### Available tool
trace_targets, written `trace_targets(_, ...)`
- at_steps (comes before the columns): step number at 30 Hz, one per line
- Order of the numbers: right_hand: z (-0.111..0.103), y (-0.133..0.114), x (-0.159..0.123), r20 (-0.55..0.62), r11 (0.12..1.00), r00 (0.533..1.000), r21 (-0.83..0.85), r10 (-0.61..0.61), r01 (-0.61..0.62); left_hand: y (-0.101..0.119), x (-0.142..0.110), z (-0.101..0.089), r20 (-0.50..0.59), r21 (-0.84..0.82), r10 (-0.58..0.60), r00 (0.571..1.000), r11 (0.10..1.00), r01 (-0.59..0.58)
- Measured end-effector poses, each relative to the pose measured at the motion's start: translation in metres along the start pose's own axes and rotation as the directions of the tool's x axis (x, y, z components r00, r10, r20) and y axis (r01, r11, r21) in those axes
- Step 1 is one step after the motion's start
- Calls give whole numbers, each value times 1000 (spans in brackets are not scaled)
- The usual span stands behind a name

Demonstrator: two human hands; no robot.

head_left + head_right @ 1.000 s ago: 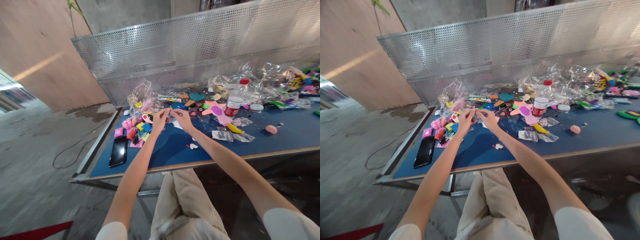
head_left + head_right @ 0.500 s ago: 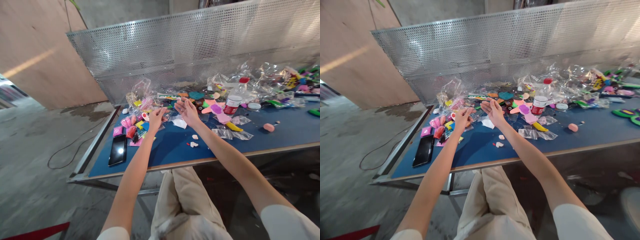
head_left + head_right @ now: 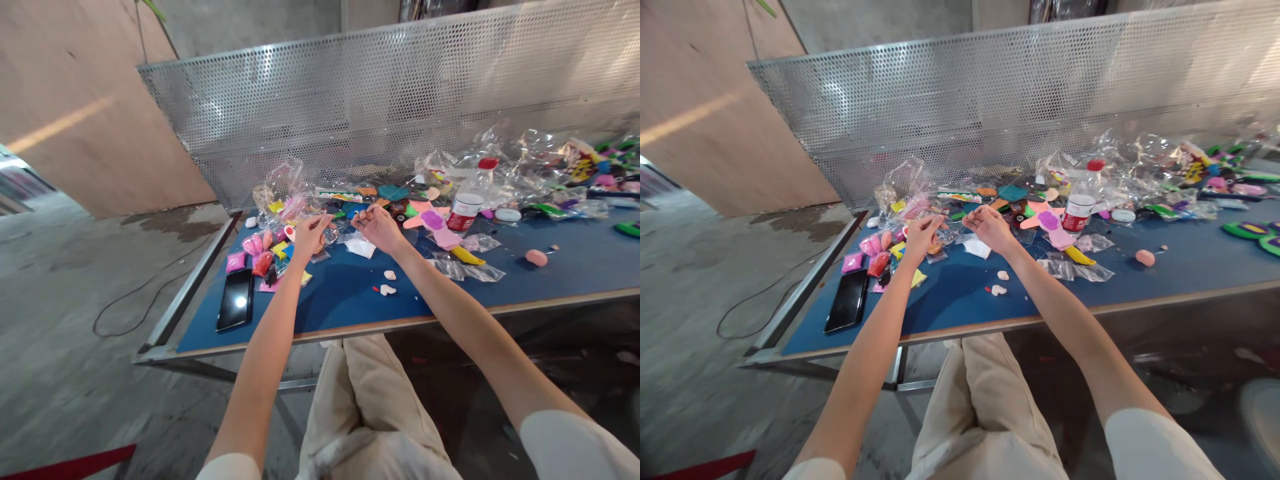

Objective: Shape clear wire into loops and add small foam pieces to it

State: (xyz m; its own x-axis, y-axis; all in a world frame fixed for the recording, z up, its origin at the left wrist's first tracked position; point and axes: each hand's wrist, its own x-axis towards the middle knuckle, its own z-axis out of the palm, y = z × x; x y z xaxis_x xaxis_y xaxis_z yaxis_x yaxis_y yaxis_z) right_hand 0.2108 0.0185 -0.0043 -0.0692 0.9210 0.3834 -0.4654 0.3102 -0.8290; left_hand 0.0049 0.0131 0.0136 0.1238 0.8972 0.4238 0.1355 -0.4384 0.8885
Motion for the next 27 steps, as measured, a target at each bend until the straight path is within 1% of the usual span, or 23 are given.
trace_targets(3, -4, -2, 0, 45, 992, 999, -123, -18, 23, 1, 0, -2, -14, 38, 6, 1000, 999, -6)
trace_targets(5, -6, -2, 0, 82, 986, 996, -156, -38, 51, 1, 1, -4, -21, 47, 14, 1000, 999, -13)
trace_targets(9, -11, -3, 1, 150, 985, 988, -165, -20, 45, 1, 2, -6, -17, 59, 29, 999, 998, -28)
trace_targets(13, -16, -7, 2, 264, 989, 965, -145, 10, 30, 1, 3, -8, -7, 62, 55, 998, 997, -54)
trace_targets(16, -22, -13, 2, 313, 985, 949, -174, 44, 12, 2, 1, -9, 24, 72, 71, 997, 995, -73)
trace_targets(22, -30, -23, 3, 381, 951, 918, -310, 113, 12, -3, 0, -10, 101, 181, 84, 991, 978, -102)
trace_targets(27, -32, -28, 3, 418, 888, 888, -459, 194, 22, -7, 0, -9, 174, 338, 109, 979, 927, -163)
